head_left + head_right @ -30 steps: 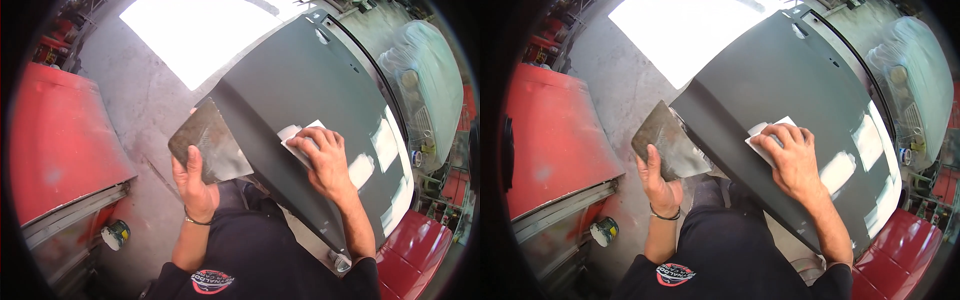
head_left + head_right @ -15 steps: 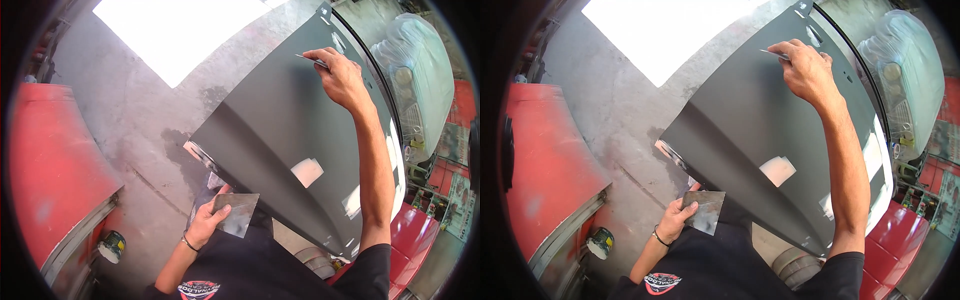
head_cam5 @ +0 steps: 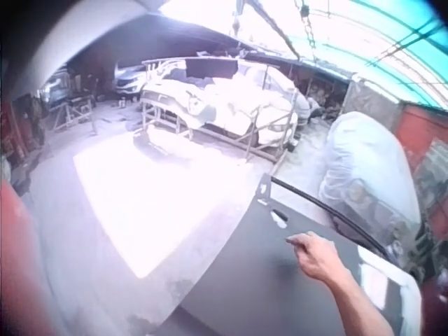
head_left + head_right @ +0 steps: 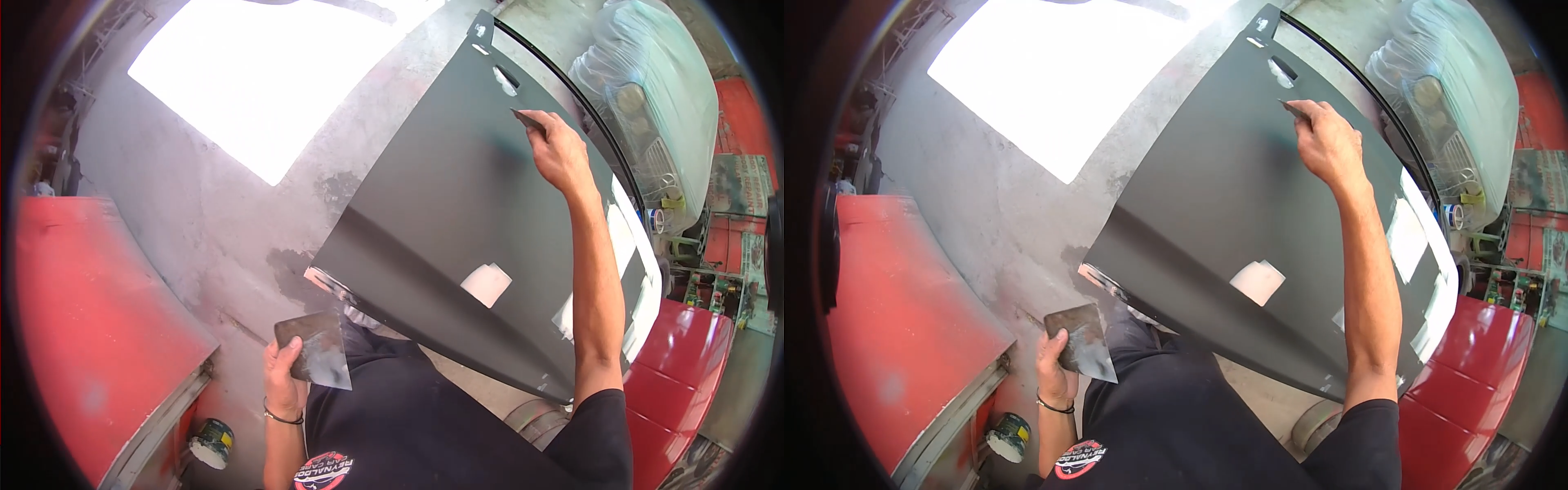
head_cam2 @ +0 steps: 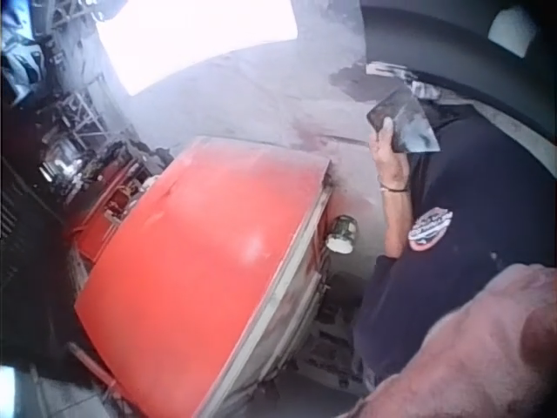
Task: Applying and smoothing body filler on a car door panel.
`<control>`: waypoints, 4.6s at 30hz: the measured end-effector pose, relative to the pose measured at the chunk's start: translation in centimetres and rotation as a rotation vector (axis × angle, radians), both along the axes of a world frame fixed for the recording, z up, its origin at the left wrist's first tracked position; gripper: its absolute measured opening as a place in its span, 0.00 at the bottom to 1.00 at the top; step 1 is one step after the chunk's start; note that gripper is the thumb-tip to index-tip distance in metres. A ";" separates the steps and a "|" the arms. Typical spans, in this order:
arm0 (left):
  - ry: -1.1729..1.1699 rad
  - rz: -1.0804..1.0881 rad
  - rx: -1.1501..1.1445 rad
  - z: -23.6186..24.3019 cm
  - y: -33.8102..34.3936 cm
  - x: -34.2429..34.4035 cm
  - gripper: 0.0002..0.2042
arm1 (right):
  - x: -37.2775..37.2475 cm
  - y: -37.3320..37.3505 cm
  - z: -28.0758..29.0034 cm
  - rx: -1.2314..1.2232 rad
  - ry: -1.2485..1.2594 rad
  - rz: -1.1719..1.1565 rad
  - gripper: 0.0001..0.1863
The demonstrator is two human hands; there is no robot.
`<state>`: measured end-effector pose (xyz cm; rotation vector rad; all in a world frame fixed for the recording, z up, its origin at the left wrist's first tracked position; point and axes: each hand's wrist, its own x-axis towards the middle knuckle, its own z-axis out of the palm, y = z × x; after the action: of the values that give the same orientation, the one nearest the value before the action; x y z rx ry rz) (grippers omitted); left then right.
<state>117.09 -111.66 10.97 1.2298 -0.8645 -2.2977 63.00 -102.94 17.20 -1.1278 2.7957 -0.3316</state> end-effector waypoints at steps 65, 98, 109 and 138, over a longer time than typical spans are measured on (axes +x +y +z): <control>0.318 -0.823 0.738 -8.9 -52.4 -51.7 0.23 | 7.3 -23.1 -0.6 -2.032 -0.815 -0.795 0.28; 0.126 -1.177 0.988 -10.6 -40.3 -73.7 0.30 | -8.9 -24.7 -1.4 -0.006 -0.075 -0.834 0.21; 0.165 -1.178 1.040 -10.8 -40.4 -74.2 0.31 | -9.6 -24.9 -1.4 0.071 -0.166 -0.750 0.21; 0.185 -1.182 1.033 -11.1 -40.3 -74.0 0.30 | -8.2 -25.9 -2.5 0.000 -0.073 -0.781 0.22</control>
<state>43.10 -151.99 -0.14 0.7888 -0.2503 -4.0500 54.79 -128.83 14.68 0.0333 3.0308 -0.4120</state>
